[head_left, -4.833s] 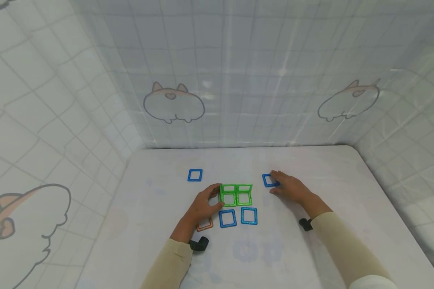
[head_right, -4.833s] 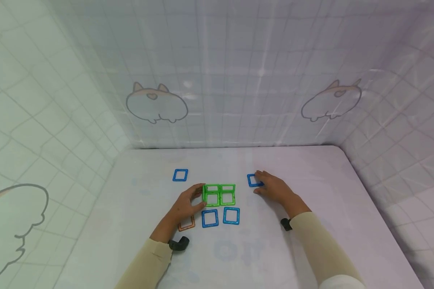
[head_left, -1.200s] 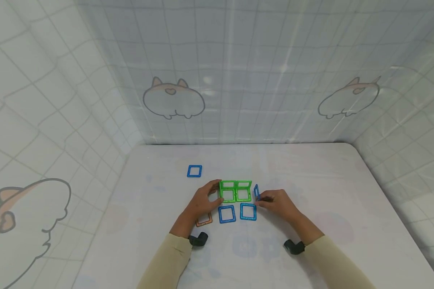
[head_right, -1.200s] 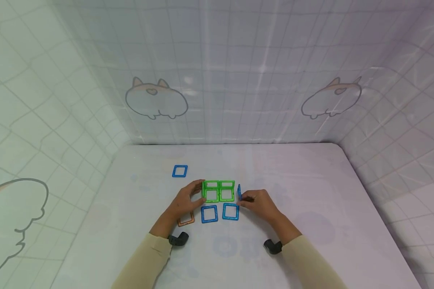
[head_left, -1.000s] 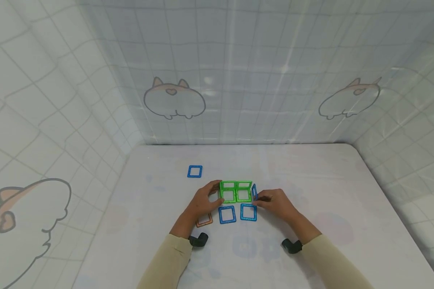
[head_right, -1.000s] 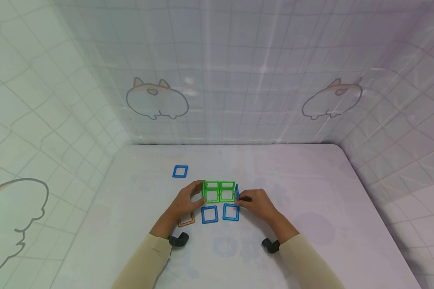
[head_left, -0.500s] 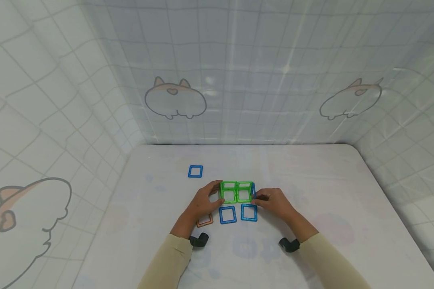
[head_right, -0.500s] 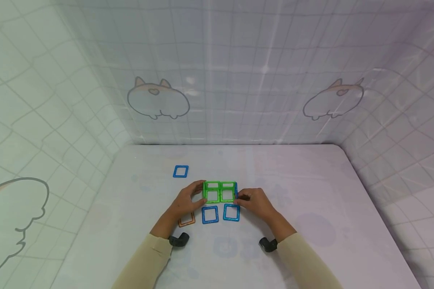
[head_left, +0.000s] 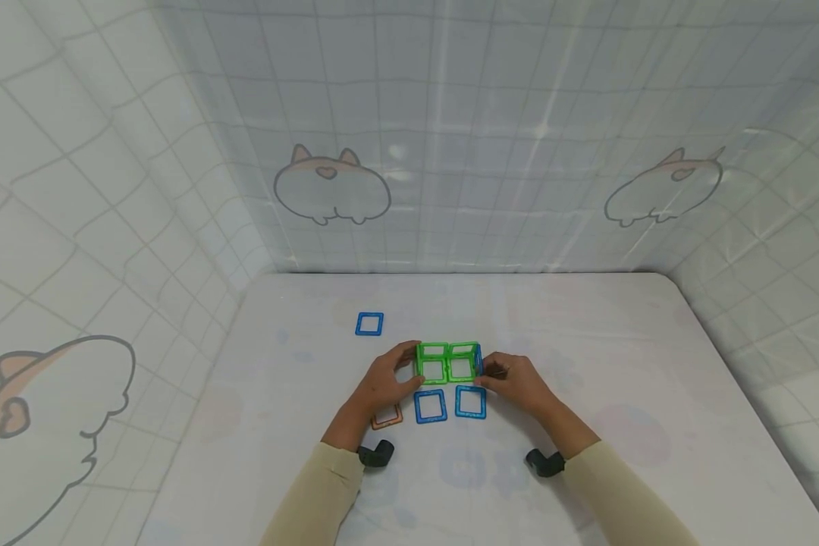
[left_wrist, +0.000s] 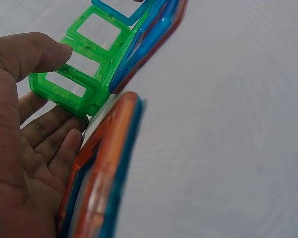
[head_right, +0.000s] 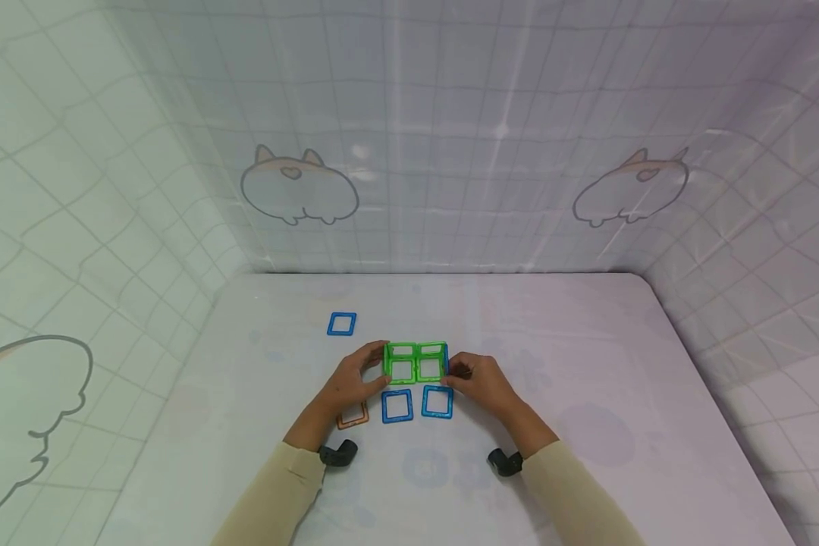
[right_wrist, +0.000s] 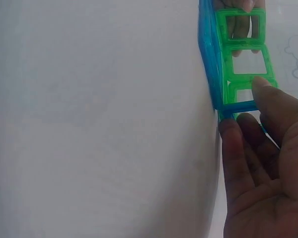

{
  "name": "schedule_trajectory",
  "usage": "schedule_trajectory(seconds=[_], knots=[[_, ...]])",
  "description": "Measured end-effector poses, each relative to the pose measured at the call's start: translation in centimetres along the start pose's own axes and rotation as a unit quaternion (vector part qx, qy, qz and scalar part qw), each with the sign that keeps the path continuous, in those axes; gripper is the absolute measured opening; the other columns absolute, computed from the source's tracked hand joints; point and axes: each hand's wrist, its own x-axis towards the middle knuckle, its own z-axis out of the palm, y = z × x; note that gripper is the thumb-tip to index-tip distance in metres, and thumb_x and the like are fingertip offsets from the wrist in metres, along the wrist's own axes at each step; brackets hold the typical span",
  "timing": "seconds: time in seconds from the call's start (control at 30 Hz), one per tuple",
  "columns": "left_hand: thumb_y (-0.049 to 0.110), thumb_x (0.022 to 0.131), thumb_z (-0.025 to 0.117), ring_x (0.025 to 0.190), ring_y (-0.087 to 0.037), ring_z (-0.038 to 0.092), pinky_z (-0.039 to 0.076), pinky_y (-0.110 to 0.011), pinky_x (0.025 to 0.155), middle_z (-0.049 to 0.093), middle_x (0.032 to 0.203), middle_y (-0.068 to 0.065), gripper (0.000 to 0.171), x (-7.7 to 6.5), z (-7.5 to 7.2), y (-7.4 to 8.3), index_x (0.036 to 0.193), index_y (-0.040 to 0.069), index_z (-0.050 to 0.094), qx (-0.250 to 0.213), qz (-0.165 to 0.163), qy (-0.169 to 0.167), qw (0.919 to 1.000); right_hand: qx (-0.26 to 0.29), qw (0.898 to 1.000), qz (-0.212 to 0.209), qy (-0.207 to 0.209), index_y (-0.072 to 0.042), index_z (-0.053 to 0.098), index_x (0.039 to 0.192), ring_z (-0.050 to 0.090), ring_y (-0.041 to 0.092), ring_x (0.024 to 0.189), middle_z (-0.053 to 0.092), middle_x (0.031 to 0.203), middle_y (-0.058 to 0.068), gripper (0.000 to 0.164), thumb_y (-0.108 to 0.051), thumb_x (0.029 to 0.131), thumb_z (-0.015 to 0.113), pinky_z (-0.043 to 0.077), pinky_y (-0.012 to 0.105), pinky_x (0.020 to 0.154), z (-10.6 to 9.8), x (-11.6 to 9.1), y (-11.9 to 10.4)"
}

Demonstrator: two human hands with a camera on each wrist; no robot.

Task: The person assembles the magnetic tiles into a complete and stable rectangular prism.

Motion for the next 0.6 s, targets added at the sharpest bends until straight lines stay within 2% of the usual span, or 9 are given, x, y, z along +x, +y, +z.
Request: schedule_trajectory(seconds=[0.27, 0.43, 0.6], knots=[[0.032, 0.089, 0.073, 0.135, -0.012, 0.049, 0.042, -0.028, 0.112, 0.055, 0.144, 0.004, 0.068, 0.05, 0.06, -0.14, 0.150, 0.023, 0.042, 0.006, 0.000, -0.001, 1.0000, 0.007, 1.000, 0.006, -0.001, -0.013, 0.068, 0.104, 0.066, 0.013, 0.091, 0.069, 0.095, -0.004, 0.031, -0.020, 0.080, 0.085, 0.060, 0.032, 0.086, 0.13, 0.08, 0.05], [0.033, 0.089, 0.073, 0.135, -0.014, 0.050, 0.043, -0.030, 0.112, 0.055, 0.144, 0.004, 0.068, 0.03, 0.02, -0.10, 0.149, 0.023, 0.043, 0.004, 0.002, 0.001, 1.0000, -0.013, 1.000, 0.010, -0.003, -0.014, 0.067, 0.103, 0.064, 0.012, 0.089, 0.067, 0.092, -0.005, 0.030, -0.022, 0.080, 0.085, 0.060, 0.033, 0.086, 0.17, 0.12, 0.04], [0.032, 0.089, 0.073, 0.135, -0.013, 0.050, 0.043, -0.029, 0.111, 0.055, 0.144, 0.004, 0.068, 0.00, -0.03, 0.08, 0.149, 0.023, 0.043, 0.005, -0.003, 0.002, 1.0000, -0.027, 0.999, 0.016, -0.005, -0.012, 0.071, 0.107, 0.064, 0.013, 0.090, 0.069, 0.095, -0.004, 0.032, -0.023, 0.081, 0.084, 0.060, 0.037, 0.088, 0.18, 0.20, -0.12]])
